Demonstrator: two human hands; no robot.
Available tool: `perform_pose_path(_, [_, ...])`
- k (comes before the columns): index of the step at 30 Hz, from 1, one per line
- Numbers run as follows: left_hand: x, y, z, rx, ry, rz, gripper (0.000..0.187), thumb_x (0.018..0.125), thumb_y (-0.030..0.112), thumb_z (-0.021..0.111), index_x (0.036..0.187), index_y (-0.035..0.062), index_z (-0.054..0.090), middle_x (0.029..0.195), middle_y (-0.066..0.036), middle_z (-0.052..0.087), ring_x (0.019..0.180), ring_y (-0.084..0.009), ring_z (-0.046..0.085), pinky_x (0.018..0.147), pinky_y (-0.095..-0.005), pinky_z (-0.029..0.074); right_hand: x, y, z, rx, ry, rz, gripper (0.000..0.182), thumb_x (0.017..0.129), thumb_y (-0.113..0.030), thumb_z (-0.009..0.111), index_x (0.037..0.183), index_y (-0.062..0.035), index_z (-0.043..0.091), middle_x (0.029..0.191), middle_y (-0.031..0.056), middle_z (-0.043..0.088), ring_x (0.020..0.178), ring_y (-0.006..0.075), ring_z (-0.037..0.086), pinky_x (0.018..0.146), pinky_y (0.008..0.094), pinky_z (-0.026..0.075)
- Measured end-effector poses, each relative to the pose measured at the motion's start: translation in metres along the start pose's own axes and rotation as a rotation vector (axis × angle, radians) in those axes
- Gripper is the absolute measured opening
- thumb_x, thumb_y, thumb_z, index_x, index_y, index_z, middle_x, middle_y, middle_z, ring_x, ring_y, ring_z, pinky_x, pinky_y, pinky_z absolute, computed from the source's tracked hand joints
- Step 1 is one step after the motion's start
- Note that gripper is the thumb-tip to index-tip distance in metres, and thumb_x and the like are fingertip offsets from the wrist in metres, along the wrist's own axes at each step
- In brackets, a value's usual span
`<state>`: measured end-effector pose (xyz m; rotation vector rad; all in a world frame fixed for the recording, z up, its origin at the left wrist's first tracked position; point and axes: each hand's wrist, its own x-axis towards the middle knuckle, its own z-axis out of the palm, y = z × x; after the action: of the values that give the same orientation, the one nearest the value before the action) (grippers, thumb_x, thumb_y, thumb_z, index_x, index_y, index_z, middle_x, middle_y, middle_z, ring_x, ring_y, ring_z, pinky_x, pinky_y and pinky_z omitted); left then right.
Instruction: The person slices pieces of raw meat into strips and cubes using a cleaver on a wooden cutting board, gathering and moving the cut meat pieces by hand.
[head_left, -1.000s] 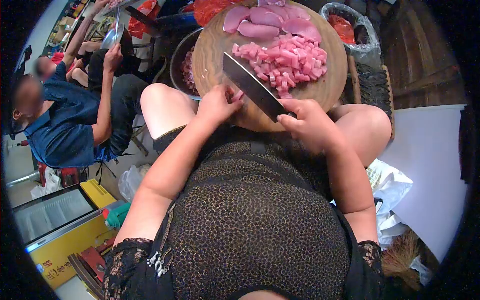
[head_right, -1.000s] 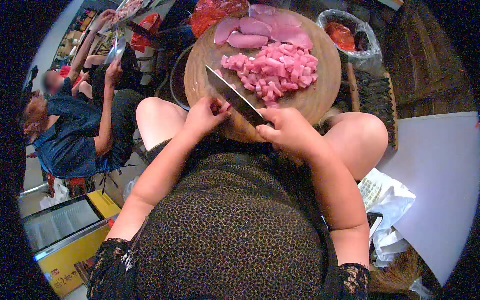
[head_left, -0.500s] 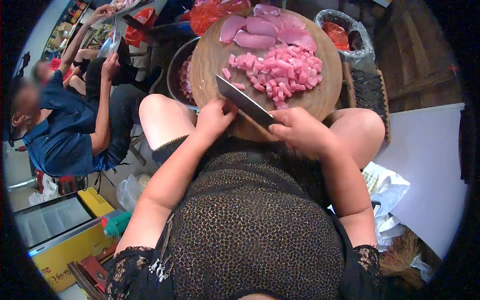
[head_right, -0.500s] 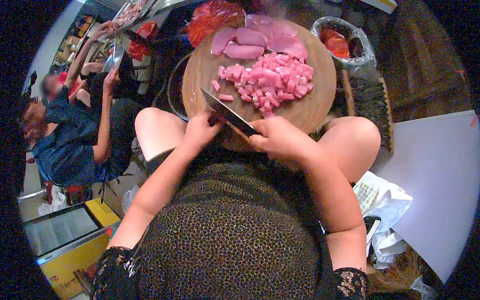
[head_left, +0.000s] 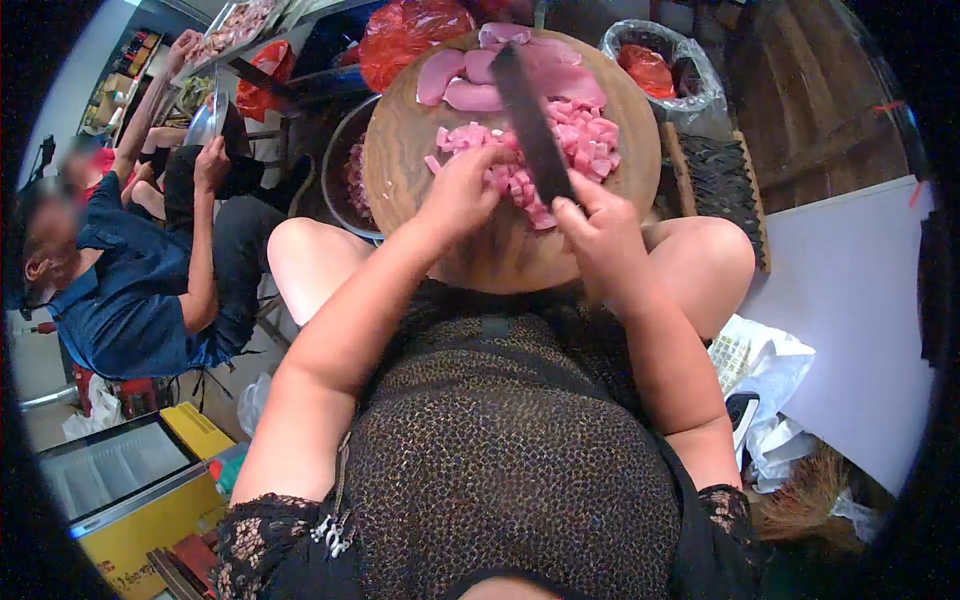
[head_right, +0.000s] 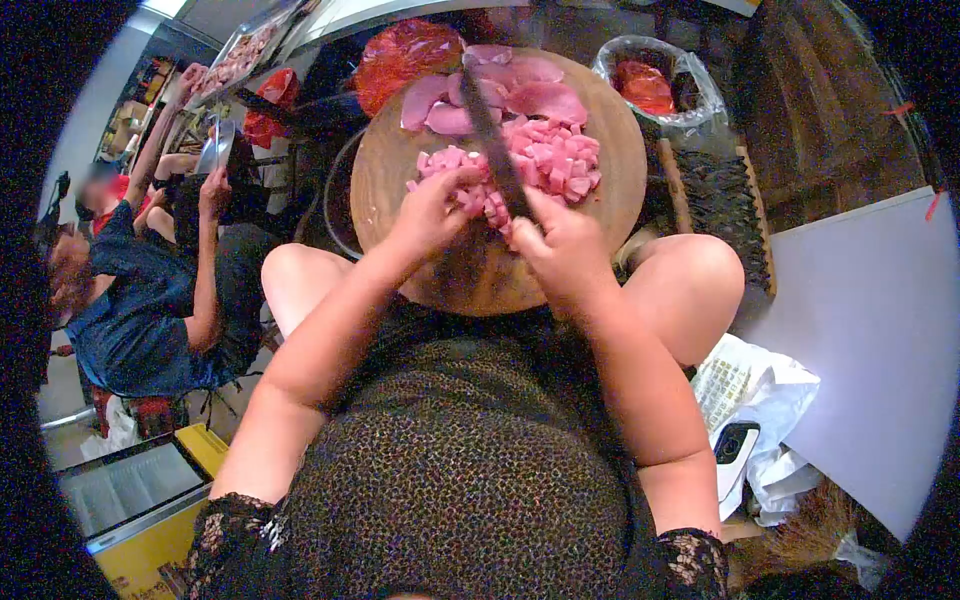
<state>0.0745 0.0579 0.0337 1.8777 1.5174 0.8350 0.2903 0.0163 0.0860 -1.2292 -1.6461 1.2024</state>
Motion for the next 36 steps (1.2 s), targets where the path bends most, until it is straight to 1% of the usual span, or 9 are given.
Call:
perform_pose_path(2, [0.032,0.006,0.005,0.143,0.042,0.347,0.03,0.075,0.011,0.063,0.104,0.0066,0.068,0.101,-0.018,0.064,0.099,-0.0344,0.061,0.091,-0.0445,0.048,0.007,0.011,-0.005,0.201,0.132,0.075,0.032,0.091,-0.013,0.055,0.122,-0.0107,0.065,0.072,-0.0015,0.064,0.056,0.0061,0.056,0.051,0.0258,0.047])
perform_pose_path(10, [0.057,0.03,0.008,0.544,-0.112,0.166,0.024,0.076,0.023,0.065,0.096,0.0129,0.073,0.093,-0.017,0.064,0.093,-0.0362,0.06,0.085,-0.046,0.048,0.024,0.012,-0.032,0.307,0.27,0.077,0.022,0.094,-0.009,0.055,0.113,-0.0023,0.064,0.069,-0.0014,0.057,0.053,0.0063,0.052,0.05,0.0217,0.045])
perform_pose_path(17, [0.013,0.011,-0.018,-0.048,-0.132,-0.118,0.024,0.091,0.02,0.059,0.103,0.0037,0.071,0.092,-0.01,0.071,0.078,-0.0187,0.066,0.074,-0.0328,0.052,0.018,0.012,-0.027,0.33,0.237,0.122,0.02,0.094,-0.01,0.056,0.111,-0.0012,0.063,0.068,-0.001,0.056,0.053,0.0064,0.052,0.049,0.022,0.044])
perform_pose_path(19, [0.006,0.001,-0.02,-0.684,-0.196,-0.381,0.03,0.095,0.019,0.058,0.119,0.001,0.064,0.103,-0.007,0.07,0.087,-0.0158,0.067,0.077,-0.0291,0.054,0.018,0.015,-0.025,0.304,0.199,0.106,0.02,0.094,-0.01,0.056,0.11,-0.0015,0.063,0.067,-0.0012,0.056,0.053,0.0064,0.052,0.049,0.0223,0.044])
perform_pose_path(26, [-0.012,0.012,-0.039,-0.954,-0.194,-0.524,0.035,0.096,0.016,0.053,0.126,-0.0009,0.058,0.106,-0.007,0.068,0.093,-0.0152,0.066,0.081,-0.0289,0.053,0.014,0.009,-0.024,0.232,0.192,0.149,0.018,0.093,-0.011,0.057,0.106,-0.0021,0.065,0.066,-0.0016,0.055,0.053,0.0062,0.052,0.049,0.0226,0.043])
perform_pose_path(29, [-0.02,0.0,-0.035,-0.728,-0.16,-0.486,0.033,0.097,0.014,0.054,0.126,0.0,0.059,0.106,-0.006,0.069,0.095,-0.016,0.066,0.085,-0.0283,0.052,0.014,0.012,-0.025,0.227,0.2,0.146,0.017,0.092,-0.011,0.057,0.105,-0.0025,0.065,0.066,-0.0016,0.056,0.053,0.0061,0.052,0.049,0.023,0.044])
perform_pose_path(32, [-0.033,-0.015,-0.029,-0.213,-0.168,-0.111,0.029,0.094,0.01,0.061,0.121,0.0021,0.063,0.104,-0.005,0.07,0.095,-0.0139,0.066,0.085,-0.0268,0.052,0.015,0.01,-0.023,0.152,0.231,0.132,0.018,0.092,-0.012,0.057,0.105,-0.003,0.065,0.066,-0.0016,0.056,0.053,0.006,0.053,0.048,0.0233,0.044])
perform_pose_path(35, [-0.035,-0.037,-0.03,0.026,-0.131,0.006,0.029,0.091,0.011,0.064,0.119,0.0028,0.064,0.106,-0.007,0.069,0.091,-0.0132,0.067,0.084,-0.0259,0.052,0.014,0.007,-0.022,0.175,0.228,0.18,0.02,0.092,-0.012,0.058,0.108,-0.0032,0.065,0.066,-0.0017,0.056,0.053,0.0061,0.053,0.048,0.0232,0.044])
perform_pose_path(36, [-0.034,-0.024,-0.036,0.022,-0.105,-0.139,0.031,0.087,0.016,0.067,0.116,0.0039,0.065,0.107,-0.009,0.067,0.093,-0.0191,0.067,0.086,-0.0302,0.052,0.014,0.01,-0.022,0.182,0.225,0.171,0.021,0.093,-0.012,0.058,0.11,-0.0033,0.065,0.066,-0.0017,0.056,0.053,0.0061,0.053,0.048,0.0231,0.044])
